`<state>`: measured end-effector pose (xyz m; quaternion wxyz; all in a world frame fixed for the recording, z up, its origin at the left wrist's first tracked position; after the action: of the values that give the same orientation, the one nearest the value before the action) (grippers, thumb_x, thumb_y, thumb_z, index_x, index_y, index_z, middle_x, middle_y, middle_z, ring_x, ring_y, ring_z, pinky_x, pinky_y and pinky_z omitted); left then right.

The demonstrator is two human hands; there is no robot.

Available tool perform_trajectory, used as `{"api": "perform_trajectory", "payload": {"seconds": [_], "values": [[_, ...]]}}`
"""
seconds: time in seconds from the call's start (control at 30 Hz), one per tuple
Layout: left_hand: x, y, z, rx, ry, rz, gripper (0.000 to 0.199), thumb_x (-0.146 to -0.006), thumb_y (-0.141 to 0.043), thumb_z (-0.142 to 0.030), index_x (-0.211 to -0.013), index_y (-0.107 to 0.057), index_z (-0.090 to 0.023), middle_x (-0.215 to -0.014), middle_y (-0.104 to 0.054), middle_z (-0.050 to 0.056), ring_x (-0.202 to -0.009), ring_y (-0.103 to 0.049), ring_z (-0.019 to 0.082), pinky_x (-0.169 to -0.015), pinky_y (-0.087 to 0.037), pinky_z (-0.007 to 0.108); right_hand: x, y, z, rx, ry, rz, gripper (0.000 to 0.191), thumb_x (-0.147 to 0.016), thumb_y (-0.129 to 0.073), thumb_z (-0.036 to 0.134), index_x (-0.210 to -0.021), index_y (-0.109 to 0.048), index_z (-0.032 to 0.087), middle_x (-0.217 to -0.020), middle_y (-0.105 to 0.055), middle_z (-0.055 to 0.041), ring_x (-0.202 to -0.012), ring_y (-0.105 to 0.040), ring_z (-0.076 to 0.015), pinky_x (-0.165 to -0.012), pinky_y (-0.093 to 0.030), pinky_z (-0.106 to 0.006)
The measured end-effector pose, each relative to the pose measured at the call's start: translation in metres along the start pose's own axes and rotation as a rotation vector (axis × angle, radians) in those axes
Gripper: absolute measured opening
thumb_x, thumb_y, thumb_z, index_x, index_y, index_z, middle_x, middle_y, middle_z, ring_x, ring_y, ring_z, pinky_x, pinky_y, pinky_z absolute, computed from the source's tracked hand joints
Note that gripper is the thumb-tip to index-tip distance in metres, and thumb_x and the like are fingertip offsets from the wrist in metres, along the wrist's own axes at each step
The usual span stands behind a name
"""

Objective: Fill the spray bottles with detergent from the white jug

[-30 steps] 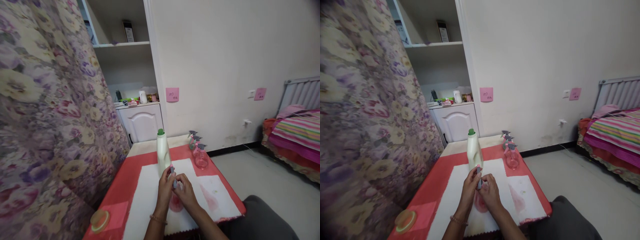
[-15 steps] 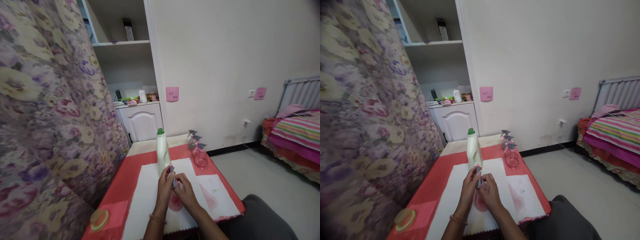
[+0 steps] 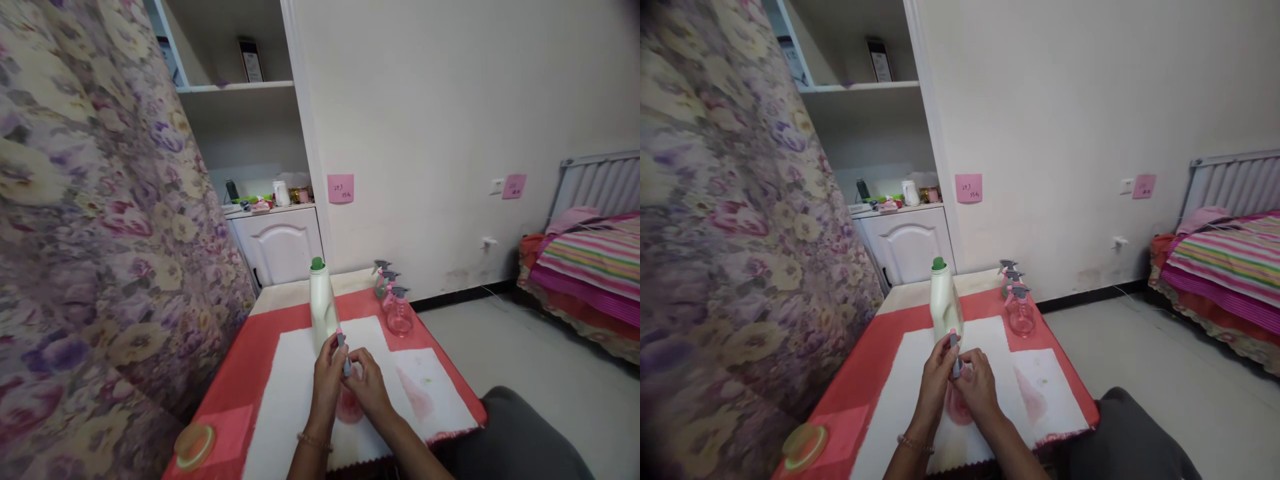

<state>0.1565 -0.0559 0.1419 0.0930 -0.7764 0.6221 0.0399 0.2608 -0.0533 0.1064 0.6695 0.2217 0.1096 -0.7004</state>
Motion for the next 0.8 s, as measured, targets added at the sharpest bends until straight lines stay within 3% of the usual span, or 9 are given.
{"api": "perform_trajectory", "payload": {"seconds": [0.2,0.3,0.6,0.8], "values": [[0.0010,0.0003,-0.0010,0.009,0.010,0.004,0.052,-0.075,-0.069,-0.046,-0.117,-0.061,-0.017,-0.123,-0.066,0.013,-0.115,-0.061,0.028,-0.096,-0.047,0.037,0.0011,0.0028,0.0067,-0.039,0.028,0.051,0.019,-0.074,-0.060,0.021,-0.093,-0.060,0.023,-0.094,-0.063,-0.0037,-0.093,-0.060,-0.0227,-0.083,-0.048,-0.034],[0.0013,-0.0004,-0.0032,0.011,0.010,0.001,0.051,-0.074,-0.069,-0.046,-0.116,-0.062,-0.017,-0.123,-0.067,0.014,-0.115,-0.061,0.028,-0.098,-0.046,0.039,0.0006,0.0039,0.0075,-0.050,0.067,0.099,0.013,-0.082,-0.053,0.026,-0.090,-0.063,0.023,-0.091,-0.065,-0.0039,-0.090,-0.061,-0.0222,-0.082,-0.048,-0.034],[-0.0029,0.0005,-0.0058,-0.021,0.000,-0.012,0.052,-0.072,-0.070,-0.048,-0.113,-0.064,-0.017,-0.119,-0.068,0.012,-0.115,-0.061,0.027,-0.098,-0.046,0.036,-0.0014,-0.0038,-0.0007,-0.004,0.051,-0.033,0.006,-0.077,-0.063,0.026,-0.081,-0.062,0.022,-0.083,-0.062,-0.0025,-0.083,-0.057,-0.0220,-0.076,-0.046,-0.033],[-0.0034,0.0025,-0.0045,-0.039,-0.003,0.001,0.048,-0.075,-0.068,-0.046,-0.114,-0.063,-0.019,-0.119,-0.068,0.010,-0.114,-0.061,0.027,-0.095,-0.048,0.036,-0.0026,0.0005,0.0055,-0.011,0.079,0.024,0.014,-0.078,-0.063,0.023,-0.092,-0.066,0.023,-0.090,-0.065,-0.0028,-0.088,-0.060,-0.0219,-0.079,-0.047,-0.032]]}}
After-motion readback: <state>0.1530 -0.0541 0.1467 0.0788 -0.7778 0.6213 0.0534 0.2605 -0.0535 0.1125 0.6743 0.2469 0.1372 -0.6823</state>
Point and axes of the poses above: each hand's wrist, its own x-axis away from the middle knuckle, its own y-axis out of the back of the hand, z = x × y, the point moved 2 cm from there along -x, towards the middle knuckle
